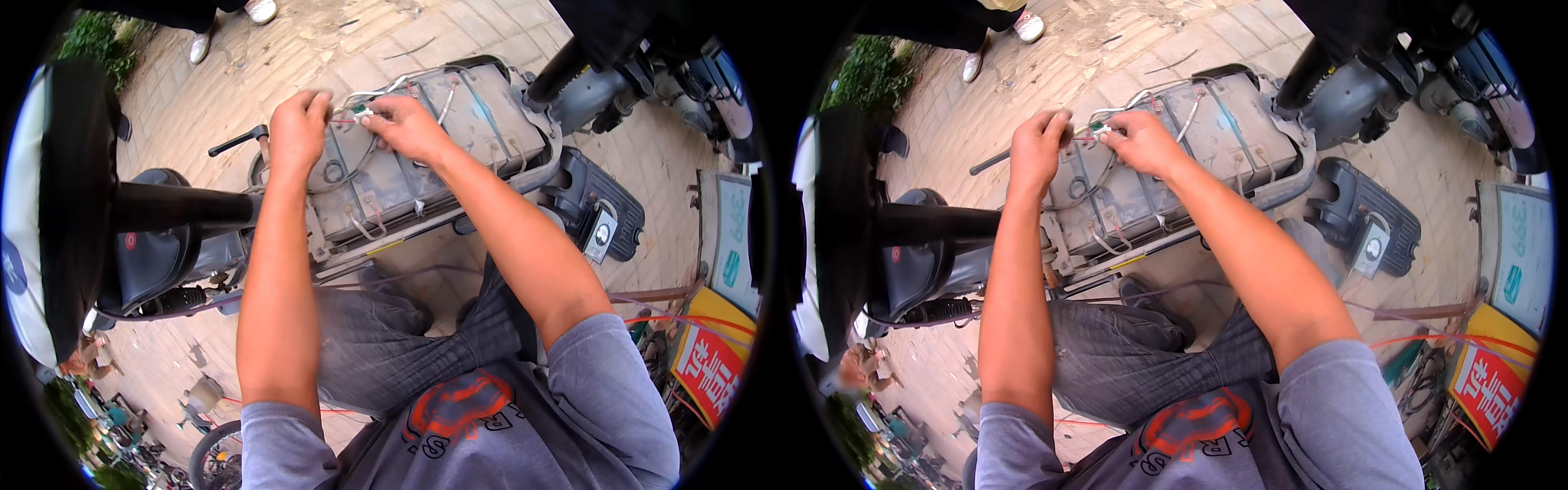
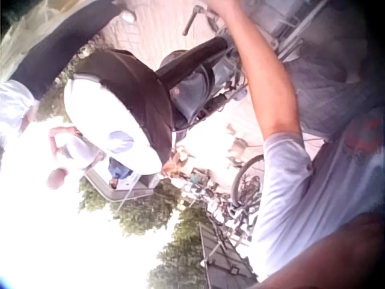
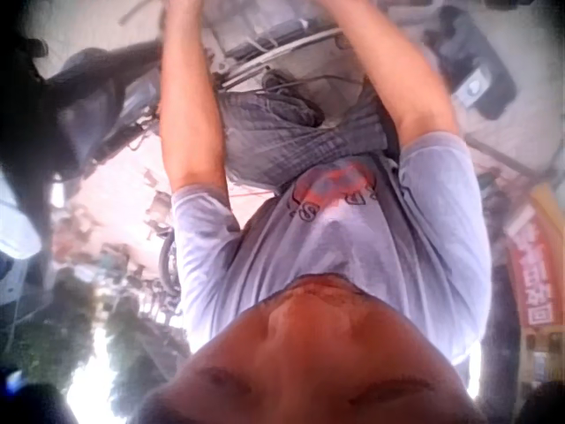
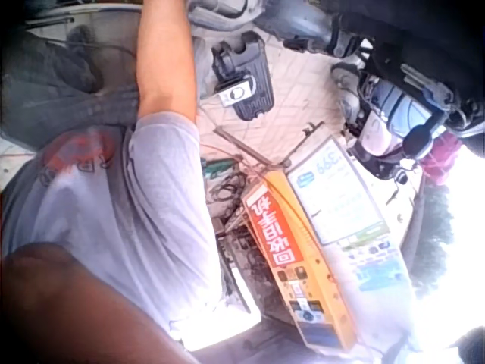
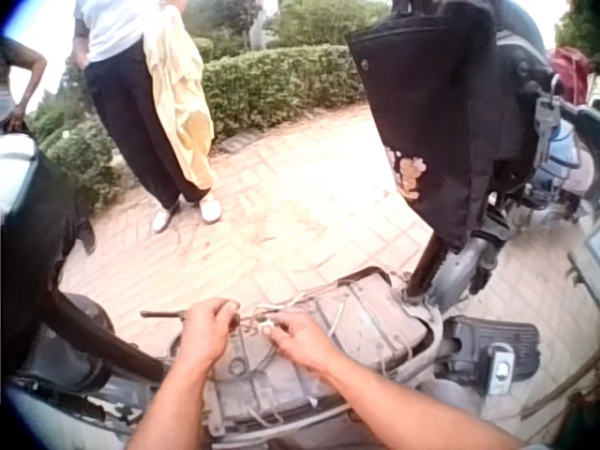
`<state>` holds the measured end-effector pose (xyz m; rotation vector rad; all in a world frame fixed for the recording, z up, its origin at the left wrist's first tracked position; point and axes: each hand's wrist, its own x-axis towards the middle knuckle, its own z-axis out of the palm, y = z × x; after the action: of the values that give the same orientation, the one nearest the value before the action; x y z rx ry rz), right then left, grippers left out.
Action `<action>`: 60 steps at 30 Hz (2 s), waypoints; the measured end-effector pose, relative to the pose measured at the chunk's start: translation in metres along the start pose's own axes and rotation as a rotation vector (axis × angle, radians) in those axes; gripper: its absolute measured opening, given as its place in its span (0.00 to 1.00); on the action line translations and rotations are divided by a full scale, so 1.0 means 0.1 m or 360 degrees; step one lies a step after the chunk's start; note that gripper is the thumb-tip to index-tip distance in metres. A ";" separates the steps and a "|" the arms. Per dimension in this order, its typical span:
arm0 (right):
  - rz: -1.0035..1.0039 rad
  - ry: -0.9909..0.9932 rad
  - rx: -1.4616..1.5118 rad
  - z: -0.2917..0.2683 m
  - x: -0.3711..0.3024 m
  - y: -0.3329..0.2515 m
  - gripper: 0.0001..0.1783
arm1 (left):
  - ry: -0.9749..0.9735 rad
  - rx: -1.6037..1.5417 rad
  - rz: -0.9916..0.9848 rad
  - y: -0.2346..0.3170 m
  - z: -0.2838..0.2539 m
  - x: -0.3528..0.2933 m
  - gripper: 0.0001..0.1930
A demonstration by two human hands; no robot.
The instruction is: The person removes the seat cover of an electric scooter using a power drill, then uses a multimeter to test the battery terminals. The person connects and disconnects wires while checking the meter readings.
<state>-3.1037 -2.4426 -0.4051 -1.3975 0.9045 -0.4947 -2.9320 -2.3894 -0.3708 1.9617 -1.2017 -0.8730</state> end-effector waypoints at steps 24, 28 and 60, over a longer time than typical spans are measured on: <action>-0.0673 -0.1058 -0.2265 -0.11 0.60 -1.03 0.19 | -0.0201 -0.1658 -0.0774 0.08 0.33 -0.09 0.12; -0.0807 -0.1036 -0.1952 -0.17 0.67 -0.91 0.19 | -0.0283 -0.1974 -0.0773 0.05 0.35 -0.06 0.14; -0.0922 0.0159 -0.0651 -0.47 -0.38 -1.46 0.10 | -0.0427 -0.2039 -0.0835 0.09 0.30 -0.20 0.14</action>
<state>-3.1320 -2.4647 -0.2512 -2.0397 0.6909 -0.8527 -2.9670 -2.3803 -0.3762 1.0500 -0.0320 -1.6480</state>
